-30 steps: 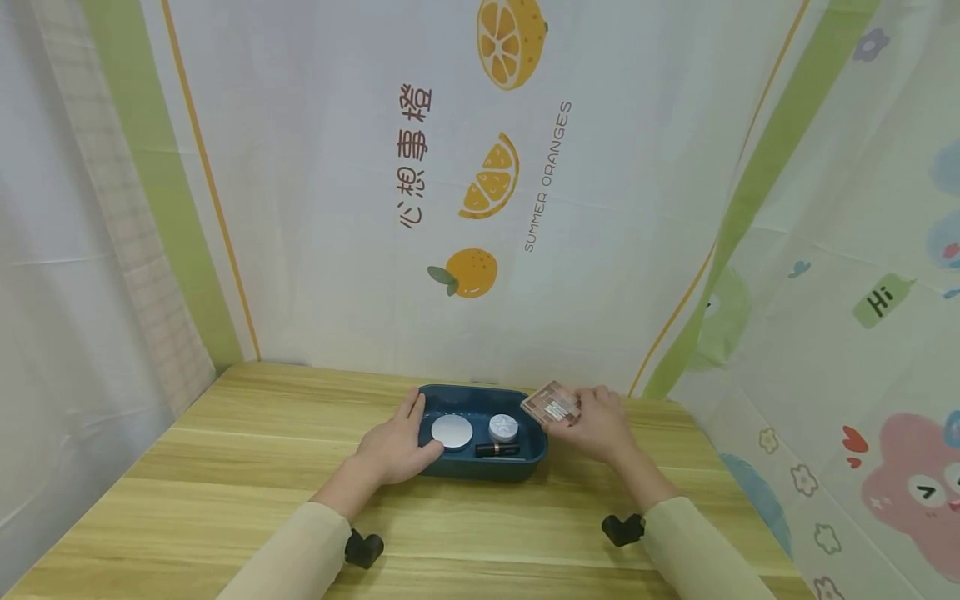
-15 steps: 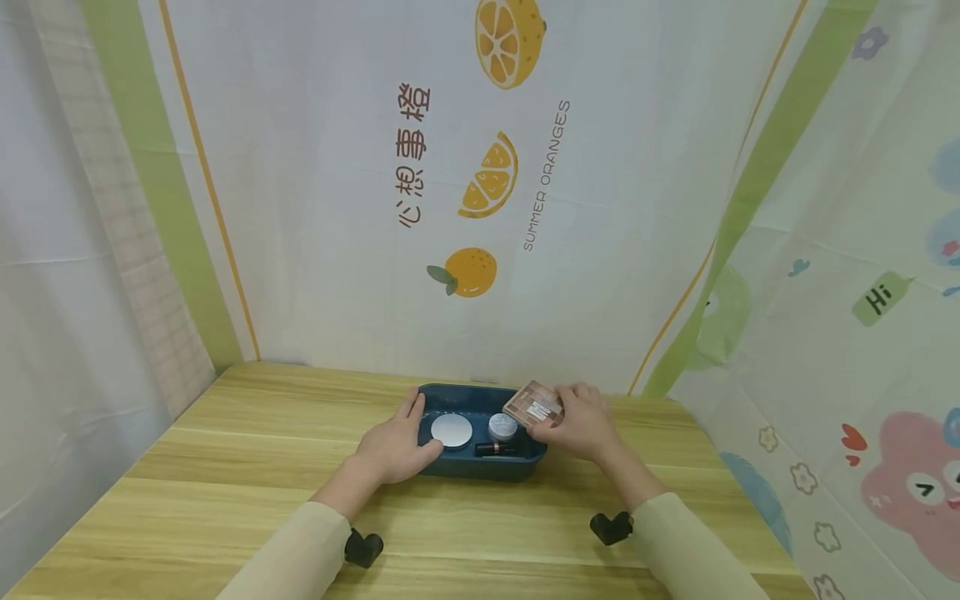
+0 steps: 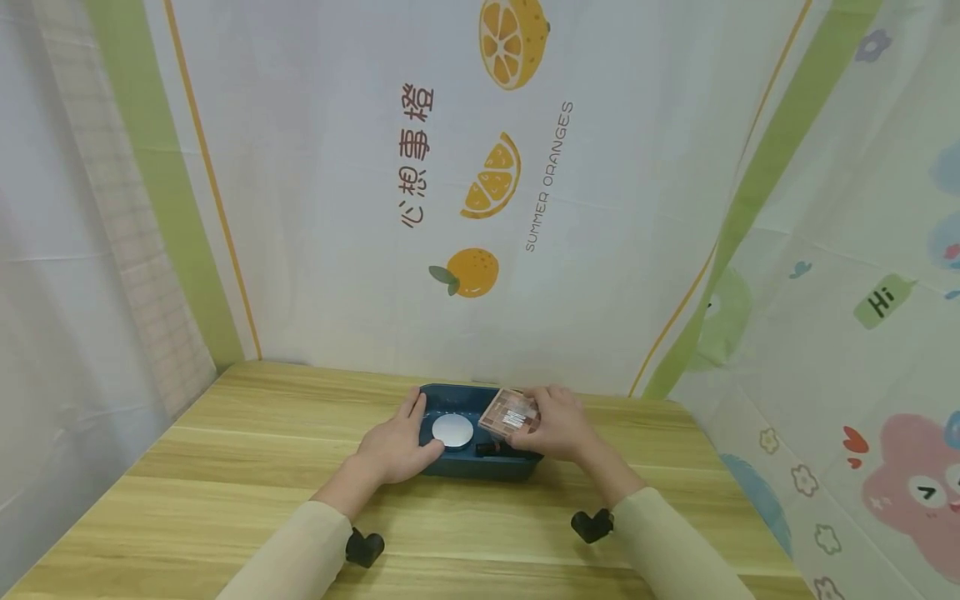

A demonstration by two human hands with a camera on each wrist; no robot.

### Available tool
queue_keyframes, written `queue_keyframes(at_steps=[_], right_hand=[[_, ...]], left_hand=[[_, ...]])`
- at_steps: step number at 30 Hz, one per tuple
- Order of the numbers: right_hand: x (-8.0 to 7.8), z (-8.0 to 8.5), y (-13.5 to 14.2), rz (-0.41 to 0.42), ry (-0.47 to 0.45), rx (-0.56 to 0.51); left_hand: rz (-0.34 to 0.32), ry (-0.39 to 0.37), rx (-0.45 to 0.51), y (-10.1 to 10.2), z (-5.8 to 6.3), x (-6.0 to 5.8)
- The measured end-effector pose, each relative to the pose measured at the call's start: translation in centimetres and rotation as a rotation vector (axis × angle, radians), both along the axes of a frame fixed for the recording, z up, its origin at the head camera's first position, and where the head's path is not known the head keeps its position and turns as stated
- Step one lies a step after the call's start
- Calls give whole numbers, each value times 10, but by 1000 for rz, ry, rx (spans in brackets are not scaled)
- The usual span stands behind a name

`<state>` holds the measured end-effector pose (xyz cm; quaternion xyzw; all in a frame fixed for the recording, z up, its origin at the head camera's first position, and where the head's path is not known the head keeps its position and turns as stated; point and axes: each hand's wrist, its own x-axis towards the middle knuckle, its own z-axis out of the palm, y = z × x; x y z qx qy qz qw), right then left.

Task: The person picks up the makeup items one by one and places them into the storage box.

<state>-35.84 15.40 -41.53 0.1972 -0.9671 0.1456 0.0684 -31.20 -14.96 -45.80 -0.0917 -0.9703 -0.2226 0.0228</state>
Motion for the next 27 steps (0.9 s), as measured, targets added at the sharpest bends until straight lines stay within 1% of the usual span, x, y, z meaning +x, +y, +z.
queue_keyframes(at_steps=[5, 12, 18, 22, 27], right_hand=[[-4, -3, -11, 35, -35, 57], [-5, 0, -24, 53, -65, 68], [-5, 3, -34, 83, -98, 86], [-8, -1, -39, 104, -110, 112], [-7, -5, -45, 127, -147, 130]], left_hand=[[-2, 0, 4, 0, 1, 1], [-3, 7, -2, 1, 5, 5], [0, 1, 7, 1, 4, 3], [1, -2, 4, 0, 4, 4], [0, 3, -3, 0, 6, 6]])
